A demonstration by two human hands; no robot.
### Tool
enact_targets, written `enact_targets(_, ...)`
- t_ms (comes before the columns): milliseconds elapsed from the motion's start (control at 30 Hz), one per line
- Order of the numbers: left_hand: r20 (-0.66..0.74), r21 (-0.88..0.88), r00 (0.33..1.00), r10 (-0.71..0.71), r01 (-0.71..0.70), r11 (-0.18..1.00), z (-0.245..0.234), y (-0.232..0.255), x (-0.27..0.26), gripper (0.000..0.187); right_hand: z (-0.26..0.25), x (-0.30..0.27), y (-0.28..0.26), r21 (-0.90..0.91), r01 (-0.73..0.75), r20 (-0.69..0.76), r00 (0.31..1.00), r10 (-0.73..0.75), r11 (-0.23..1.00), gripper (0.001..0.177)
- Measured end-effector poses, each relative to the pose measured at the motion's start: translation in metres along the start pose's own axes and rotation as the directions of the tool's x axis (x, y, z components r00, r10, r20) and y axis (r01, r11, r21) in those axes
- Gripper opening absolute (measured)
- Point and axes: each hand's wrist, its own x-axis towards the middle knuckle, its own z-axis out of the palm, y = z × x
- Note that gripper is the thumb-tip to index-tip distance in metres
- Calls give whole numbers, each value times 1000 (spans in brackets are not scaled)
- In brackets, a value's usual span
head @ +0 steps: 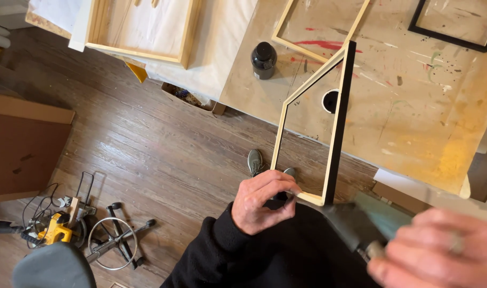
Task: Painting wooden picture frames with black paint using a foam brush.
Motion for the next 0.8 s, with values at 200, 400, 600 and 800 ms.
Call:
enact_targets(200, -35, -23, 999, -6, 5, 1000, 1, 5, 4, 30, -17, 24, 28, -5, -166, -82, 983, 165, 986, 34)
enact_targets(400, -92, -37, 995, -37, 33, 999, 0, 10, 8, 29, -3, 3, 4, -87, 11, 34, 999, -8, 996, 38)
enact_targets(600, -87, -62, 995, -45, 39, 997, 0, 9, 7, 29, -15, 4, 20, -90, 42, 0, 999, -42, 995, 37)
enact_targets(800, -120, -27, 991, -59, 56, 998, 2, 8, 7, 28, -10, 13, 14, -15, -47, 38, 998, 48, 999, 37)
